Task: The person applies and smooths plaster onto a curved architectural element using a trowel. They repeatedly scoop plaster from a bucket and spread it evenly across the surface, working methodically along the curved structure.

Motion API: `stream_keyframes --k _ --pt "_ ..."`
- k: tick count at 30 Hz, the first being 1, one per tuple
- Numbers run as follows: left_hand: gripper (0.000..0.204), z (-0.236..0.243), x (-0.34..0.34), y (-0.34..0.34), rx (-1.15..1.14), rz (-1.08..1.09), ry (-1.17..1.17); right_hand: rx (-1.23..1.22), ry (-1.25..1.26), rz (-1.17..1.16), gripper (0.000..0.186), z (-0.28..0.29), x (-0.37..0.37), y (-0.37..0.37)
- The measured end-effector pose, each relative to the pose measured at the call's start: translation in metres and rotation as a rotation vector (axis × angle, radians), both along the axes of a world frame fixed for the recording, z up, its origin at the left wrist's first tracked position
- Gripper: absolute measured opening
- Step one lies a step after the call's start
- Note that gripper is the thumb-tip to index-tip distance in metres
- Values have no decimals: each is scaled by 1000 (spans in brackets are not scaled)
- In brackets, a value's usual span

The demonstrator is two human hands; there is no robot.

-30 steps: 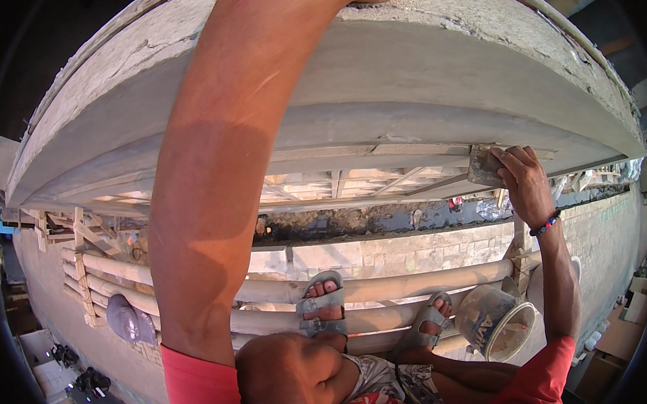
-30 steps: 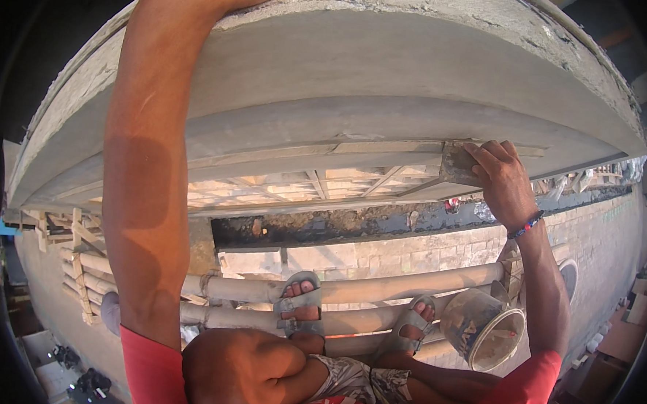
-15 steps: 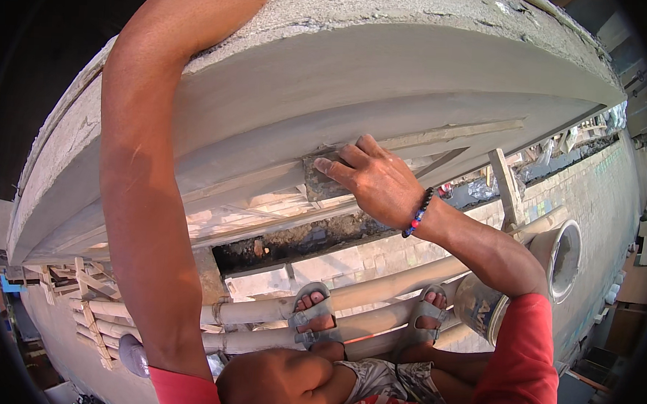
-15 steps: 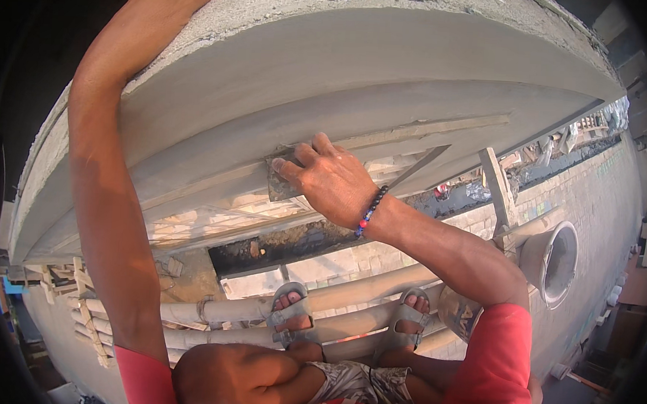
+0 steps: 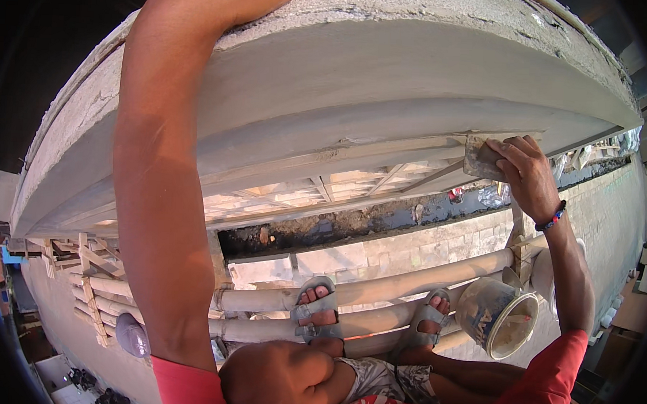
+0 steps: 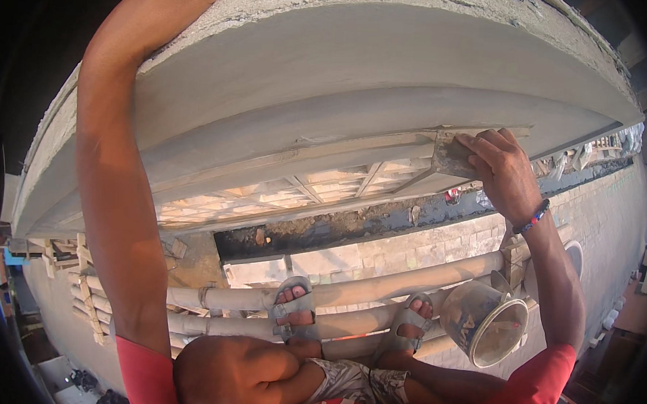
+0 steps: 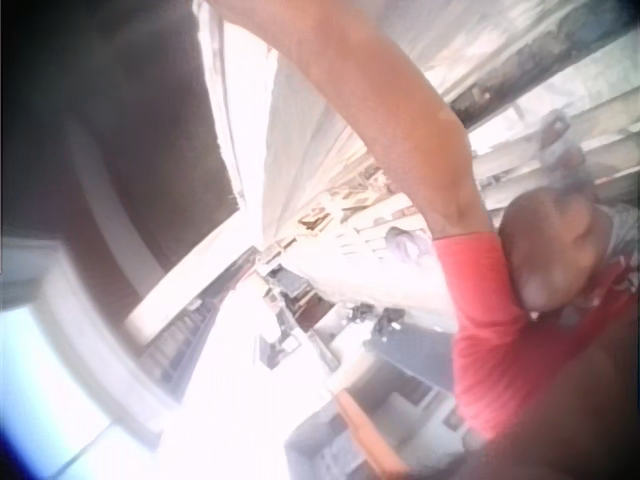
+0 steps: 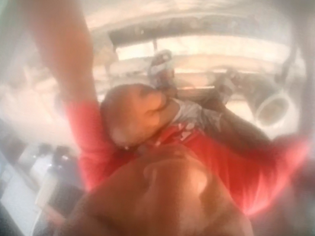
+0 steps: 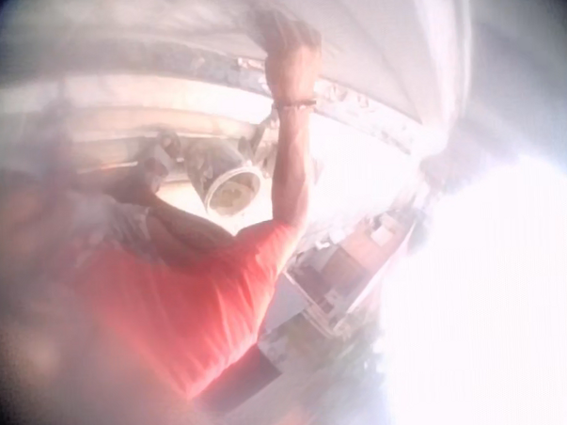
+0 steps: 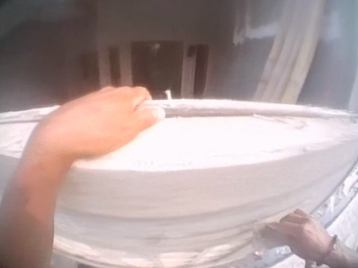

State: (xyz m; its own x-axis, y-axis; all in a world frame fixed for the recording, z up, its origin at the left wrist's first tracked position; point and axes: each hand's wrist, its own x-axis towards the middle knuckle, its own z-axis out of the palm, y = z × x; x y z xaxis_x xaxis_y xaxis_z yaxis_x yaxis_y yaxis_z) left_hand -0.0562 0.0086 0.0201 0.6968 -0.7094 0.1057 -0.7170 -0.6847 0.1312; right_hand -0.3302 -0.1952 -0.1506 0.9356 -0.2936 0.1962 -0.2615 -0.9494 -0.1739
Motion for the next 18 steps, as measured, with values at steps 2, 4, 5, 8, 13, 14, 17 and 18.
stream_keyframes --k 2,4,5,8,13,14,17,18 --pt "45 -2 9 2 -12 -24 2 58 -25 77 38 -3 13 22" --pt "45 -4 14 4 -22 -35 -21 102 -83 212 40 -14 37 51" --pt "46 -4 15 3 -9 -10 -21 110 -107 270 42 -20 52 66" --pt "47 -7 6 6 -45 -49 -102 125 -115 378 41 -34 97 104" --pt "45 -7 -8 4 -77 -28 -69 42 -141 373 44 -50 137 133" --pt "44 -7 -8 3 -85 -14 -80 26 -95 347 44 -52 134 130" --pt "41 -6 -10 1 -102 -25 -94 -23 -43 299 47 -55 116 112" --pt "41 -7 -11 0 -100 -25 -110 -36 -16 273 47 -54 103 99"
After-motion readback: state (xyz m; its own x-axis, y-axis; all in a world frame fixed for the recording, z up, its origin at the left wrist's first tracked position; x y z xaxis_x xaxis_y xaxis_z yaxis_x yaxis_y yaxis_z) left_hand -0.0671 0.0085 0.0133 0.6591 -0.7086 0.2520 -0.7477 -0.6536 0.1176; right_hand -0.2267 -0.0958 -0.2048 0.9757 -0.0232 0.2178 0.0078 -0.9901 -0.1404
